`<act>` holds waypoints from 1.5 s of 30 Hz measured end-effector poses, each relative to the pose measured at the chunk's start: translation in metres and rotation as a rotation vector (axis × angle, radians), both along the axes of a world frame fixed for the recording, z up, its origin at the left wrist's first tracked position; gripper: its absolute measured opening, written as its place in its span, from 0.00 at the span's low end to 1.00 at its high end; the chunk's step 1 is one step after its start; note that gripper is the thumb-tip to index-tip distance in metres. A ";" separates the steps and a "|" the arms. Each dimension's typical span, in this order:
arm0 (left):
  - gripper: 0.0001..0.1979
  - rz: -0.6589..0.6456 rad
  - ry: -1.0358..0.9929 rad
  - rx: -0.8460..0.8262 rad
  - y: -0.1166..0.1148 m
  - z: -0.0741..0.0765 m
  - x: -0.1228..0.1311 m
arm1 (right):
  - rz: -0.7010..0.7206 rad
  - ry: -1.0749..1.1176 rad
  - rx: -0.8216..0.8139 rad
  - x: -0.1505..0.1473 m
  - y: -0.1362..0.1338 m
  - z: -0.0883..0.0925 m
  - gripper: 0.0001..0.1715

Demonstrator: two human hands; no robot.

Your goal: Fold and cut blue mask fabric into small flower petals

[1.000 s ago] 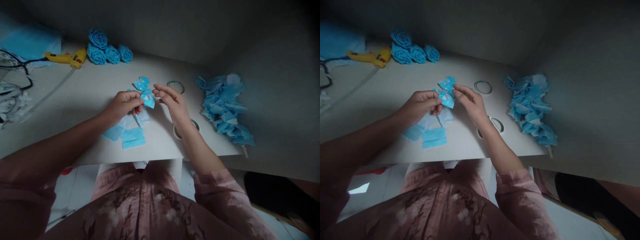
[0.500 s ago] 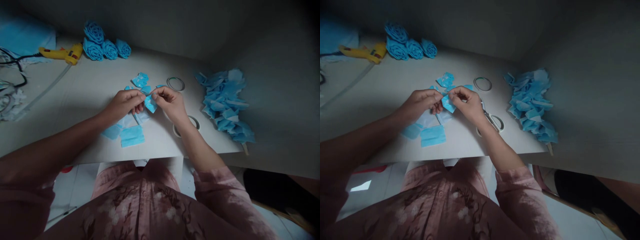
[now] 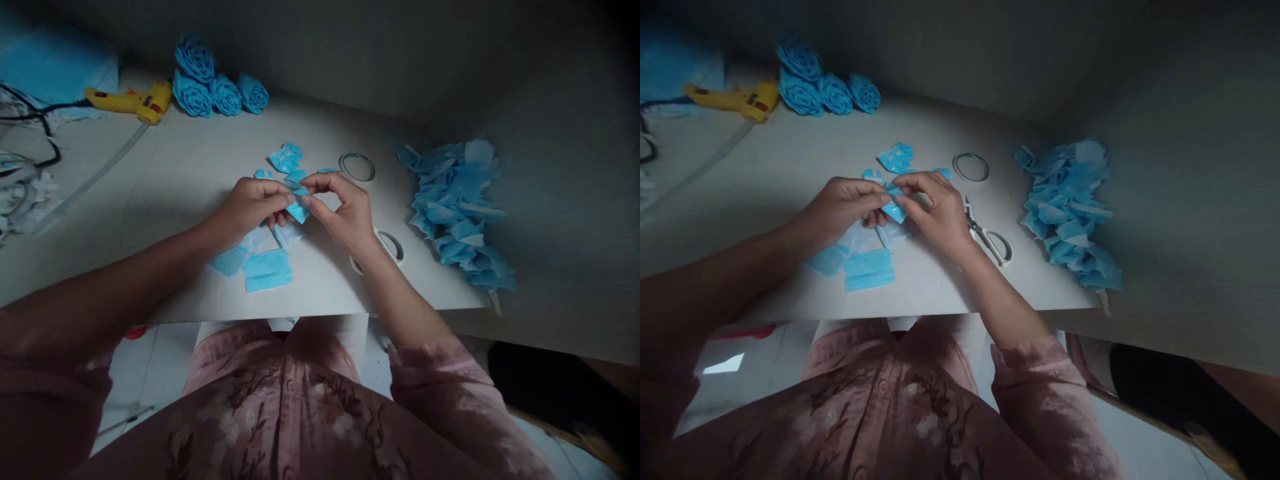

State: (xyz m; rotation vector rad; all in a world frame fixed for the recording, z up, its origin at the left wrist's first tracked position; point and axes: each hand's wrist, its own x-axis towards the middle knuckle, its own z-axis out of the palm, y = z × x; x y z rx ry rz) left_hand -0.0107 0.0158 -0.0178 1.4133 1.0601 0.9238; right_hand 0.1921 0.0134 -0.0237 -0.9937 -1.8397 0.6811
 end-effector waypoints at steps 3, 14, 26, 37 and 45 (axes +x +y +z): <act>0.12 0.003 -0.041 -0.057 0.000 0.002 0.001 | 0.014 -0.031 0.043 0.001 -0.001 0.003 0.16; 0.11 0.060 -0.175 -0.158 0.004 0.004 0.000 | 0.001 0.131 -0.174 0.006 0.008 -0.004 0.27; 0.12 0.037 -0.236 -0.178 0.005 -0.001 0.000 | 0.012 -0.068 0.071 0.003 0.001 -0.005 0.16; 0.17 -0.100 -0.270 -0.271 -0.001 0.008 0.004 | -0.113 -0.122 0.259 0.002 0.003 -0.013 0.07; 0.15 -0.046 -0.181 -0.198 -0.001 0.002 0.002 | -0.108 -0.142 0.271 0.000 0.000 -0.012 0.09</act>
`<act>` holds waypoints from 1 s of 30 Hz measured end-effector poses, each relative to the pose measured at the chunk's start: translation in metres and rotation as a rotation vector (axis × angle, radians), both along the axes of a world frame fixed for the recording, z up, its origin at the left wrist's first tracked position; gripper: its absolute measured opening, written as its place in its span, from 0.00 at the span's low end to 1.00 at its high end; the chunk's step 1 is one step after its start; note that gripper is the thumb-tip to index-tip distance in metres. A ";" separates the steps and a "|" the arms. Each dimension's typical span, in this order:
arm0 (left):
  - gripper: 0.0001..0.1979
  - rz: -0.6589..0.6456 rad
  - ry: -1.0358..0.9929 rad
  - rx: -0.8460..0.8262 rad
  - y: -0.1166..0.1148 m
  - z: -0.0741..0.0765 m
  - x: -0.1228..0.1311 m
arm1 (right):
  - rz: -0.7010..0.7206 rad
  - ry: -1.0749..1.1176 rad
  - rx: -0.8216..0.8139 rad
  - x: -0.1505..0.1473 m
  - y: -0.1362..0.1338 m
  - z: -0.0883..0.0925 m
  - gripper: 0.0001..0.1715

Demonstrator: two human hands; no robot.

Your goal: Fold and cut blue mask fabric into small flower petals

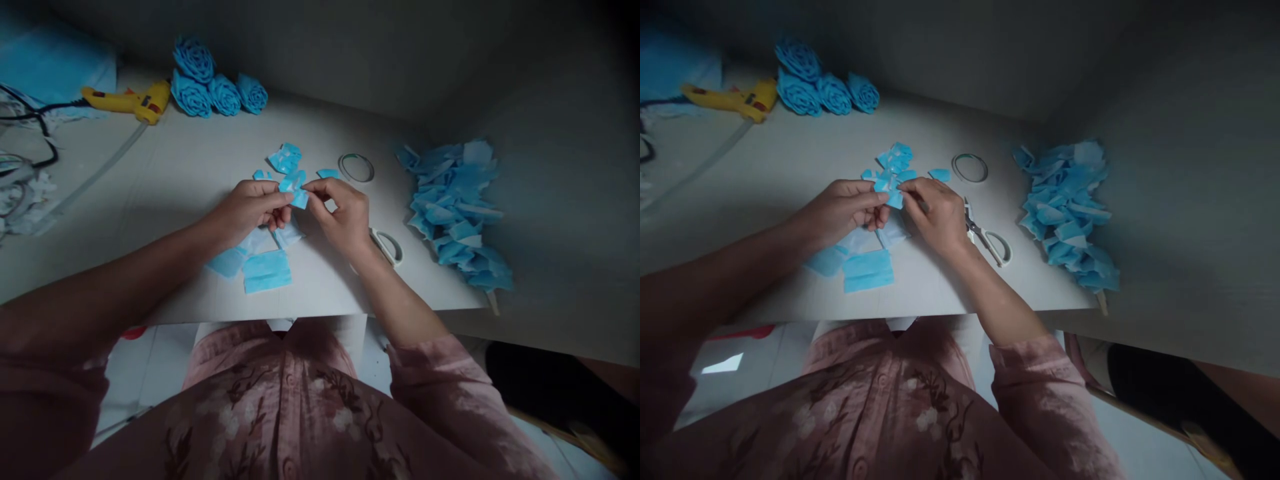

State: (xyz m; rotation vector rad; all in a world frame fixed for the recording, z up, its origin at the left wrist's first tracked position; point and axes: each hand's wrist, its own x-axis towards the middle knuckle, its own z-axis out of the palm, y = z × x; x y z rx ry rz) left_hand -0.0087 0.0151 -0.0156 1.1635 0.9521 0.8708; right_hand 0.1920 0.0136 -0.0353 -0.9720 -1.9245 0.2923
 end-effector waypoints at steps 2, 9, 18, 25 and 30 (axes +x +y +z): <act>0.15 0.000 0.046 0.039 0.000 0.000 0.000 | -0.049 0.050 -0.089 -0.002 -0.001 -0.001 0.11; 0.14 0.009 0.142 0.126 0.002 -0.001 -0.002 | 0.017 0.476 -0.567 0.005 0.013 -0.008 0.29; 0.11 -0.080 0.237 0.219 0.000 -0.001 -0.002 | 0.200 0.415 -0.601 0.004 0.007 0.005 0.38; 0.09 -0.137 0.252 0.240 -0.001 -0.002 -0.002 | 0.201 0.387 -0.568 0.006 0.012 -0.004 0.39; 0.17 -0.041 0.083 0.159 -0.001 -0.001 0.001 | 0.205 0.352 -0.486 0.007 0.013 -0.006 0.36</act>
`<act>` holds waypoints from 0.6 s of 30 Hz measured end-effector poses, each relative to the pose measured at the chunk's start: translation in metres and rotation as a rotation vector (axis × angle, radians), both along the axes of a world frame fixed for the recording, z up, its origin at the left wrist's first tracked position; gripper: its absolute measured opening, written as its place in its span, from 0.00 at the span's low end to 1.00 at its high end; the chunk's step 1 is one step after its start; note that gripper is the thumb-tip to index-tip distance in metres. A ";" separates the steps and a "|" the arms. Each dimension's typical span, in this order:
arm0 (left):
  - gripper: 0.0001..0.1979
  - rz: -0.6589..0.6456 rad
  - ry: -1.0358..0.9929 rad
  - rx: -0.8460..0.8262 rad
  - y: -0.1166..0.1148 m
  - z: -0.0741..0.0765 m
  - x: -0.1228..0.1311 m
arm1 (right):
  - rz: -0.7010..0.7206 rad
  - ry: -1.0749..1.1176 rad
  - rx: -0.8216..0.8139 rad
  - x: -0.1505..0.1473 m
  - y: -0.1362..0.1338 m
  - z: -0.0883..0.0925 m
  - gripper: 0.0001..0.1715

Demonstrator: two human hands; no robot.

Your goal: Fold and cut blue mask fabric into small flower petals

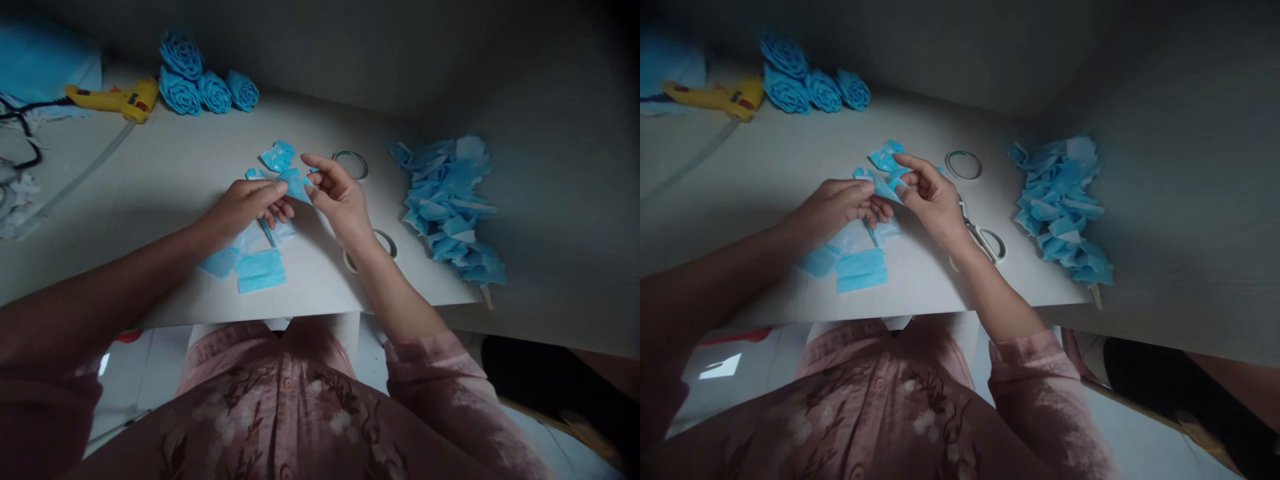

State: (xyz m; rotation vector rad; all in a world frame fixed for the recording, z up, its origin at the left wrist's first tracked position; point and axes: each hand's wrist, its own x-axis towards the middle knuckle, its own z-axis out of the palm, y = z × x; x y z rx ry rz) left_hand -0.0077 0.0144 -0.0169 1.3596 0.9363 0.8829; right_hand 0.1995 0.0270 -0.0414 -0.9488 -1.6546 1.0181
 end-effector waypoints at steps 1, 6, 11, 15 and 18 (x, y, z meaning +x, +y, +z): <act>0.18 0.013 -0.034 -0.037 0.000 0.000 0.001 | -0.010 -0.002 0.016 0.000 0.000 0.000 0.36; 0.27 0.027 -0.124 -0.123 0.003 0.001 0.002 | -0.094 -0.061 0.028 -0.002 0.000 0.001 0.33; 0.25 0.056 -0.115 -0.119 0.004 0.003 0.000 | -0.072 -0.079 0.031 -0.002 -0.002 0.004 0.32; 0.10 0.068 -0.065 -0.081 0.002 0.003 -0.002 | -0.061 -0.086 0.041 -0.003 -0.003 0.004 0.33; 0.09 0.061 0.004 -0.035 0.000 0.004 -0.002 | -0.053 -0.088 0.051 -0.002 -0.003 0.003 0.33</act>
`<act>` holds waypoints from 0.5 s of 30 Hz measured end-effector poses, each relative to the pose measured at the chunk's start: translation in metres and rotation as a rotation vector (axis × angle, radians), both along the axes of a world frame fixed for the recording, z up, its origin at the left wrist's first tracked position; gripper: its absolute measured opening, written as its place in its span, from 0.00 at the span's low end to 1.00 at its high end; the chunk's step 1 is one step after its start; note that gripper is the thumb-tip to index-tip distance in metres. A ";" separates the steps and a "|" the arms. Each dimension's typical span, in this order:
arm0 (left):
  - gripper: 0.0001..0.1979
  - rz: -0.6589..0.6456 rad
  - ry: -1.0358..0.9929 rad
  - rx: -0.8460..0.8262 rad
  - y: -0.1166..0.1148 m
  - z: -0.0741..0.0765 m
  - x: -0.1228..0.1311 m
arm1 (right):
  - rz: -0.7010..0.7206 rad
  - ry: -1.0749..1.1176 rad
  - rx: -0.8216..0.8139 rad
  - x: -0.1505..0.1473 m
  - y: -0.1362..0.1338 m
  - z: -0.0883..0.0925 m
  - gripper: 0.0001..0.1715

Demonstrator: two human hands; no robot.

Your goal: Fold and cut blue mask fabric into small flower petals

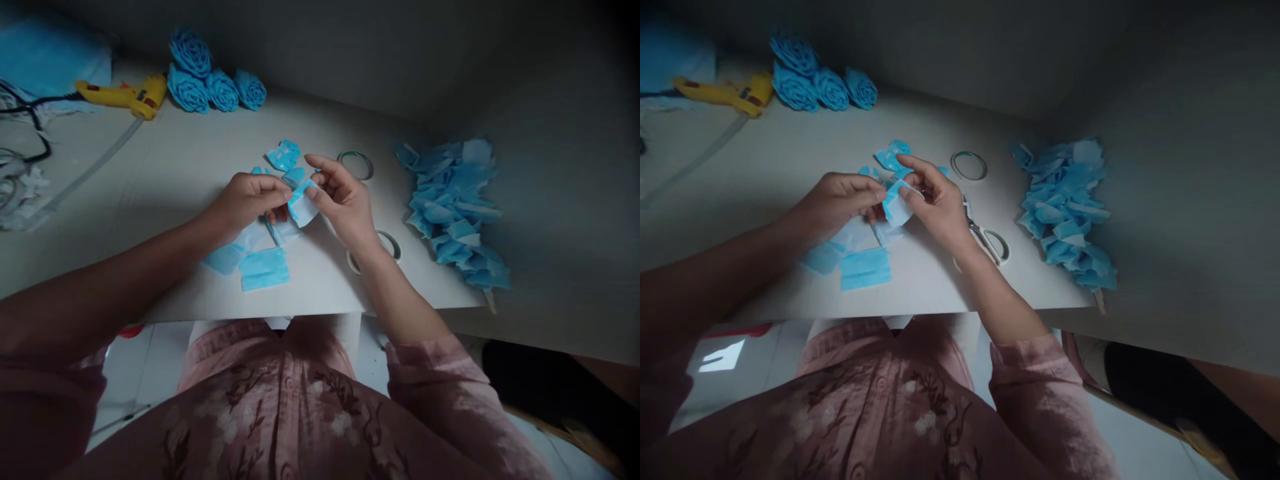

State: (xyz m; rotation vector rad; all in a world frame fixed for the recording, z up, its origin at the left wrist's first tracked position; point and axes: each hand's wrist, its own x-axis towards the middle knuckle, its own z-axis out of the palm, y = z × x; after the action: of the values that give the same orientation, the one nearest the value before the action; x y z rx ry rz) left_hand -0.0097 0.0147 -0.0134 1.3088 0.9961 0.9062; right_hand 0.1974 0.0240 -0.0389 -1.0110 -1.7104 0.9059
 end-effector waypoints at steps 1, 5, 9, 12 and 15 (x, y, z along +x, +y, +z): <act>0.09 0.000 0.016 0.013 0.000 0.000 0.000 | 0.004 0.000 0.006 0.000 0.000 -0.001 0.33; 0.09 0.041 0.060 0.054 0.000 0.003 0.000 | -0.020 -0.034 0.012 0.000 0.000 -0.001 0.32; 0.09 0.067 0.079 0.068 0.000 0.004 -0.001 | -0.059 -0.048 0.032 0.001 0.000 0.002 0.31; 0.09 0.065 0.086 0.075 0.000 0.003 -0.001 | -0.068 -0.025 0.058 0.002 0.000 0.004 0.30; 0.10 0.049 0.090 0.084 -0.001 0.003 -0.001 | -0.052 -0.017 0.043 0.001 -0.001 0.007 0.27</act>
State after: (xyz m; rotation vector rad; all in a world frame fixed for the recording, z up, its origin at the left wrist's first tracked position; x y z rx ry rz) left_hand -0.0103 0.0141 -0.0106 1.4121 1.0735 0.9415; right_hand 0.1987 0.0233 -0.0320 -1.0318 -1.7031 0.8261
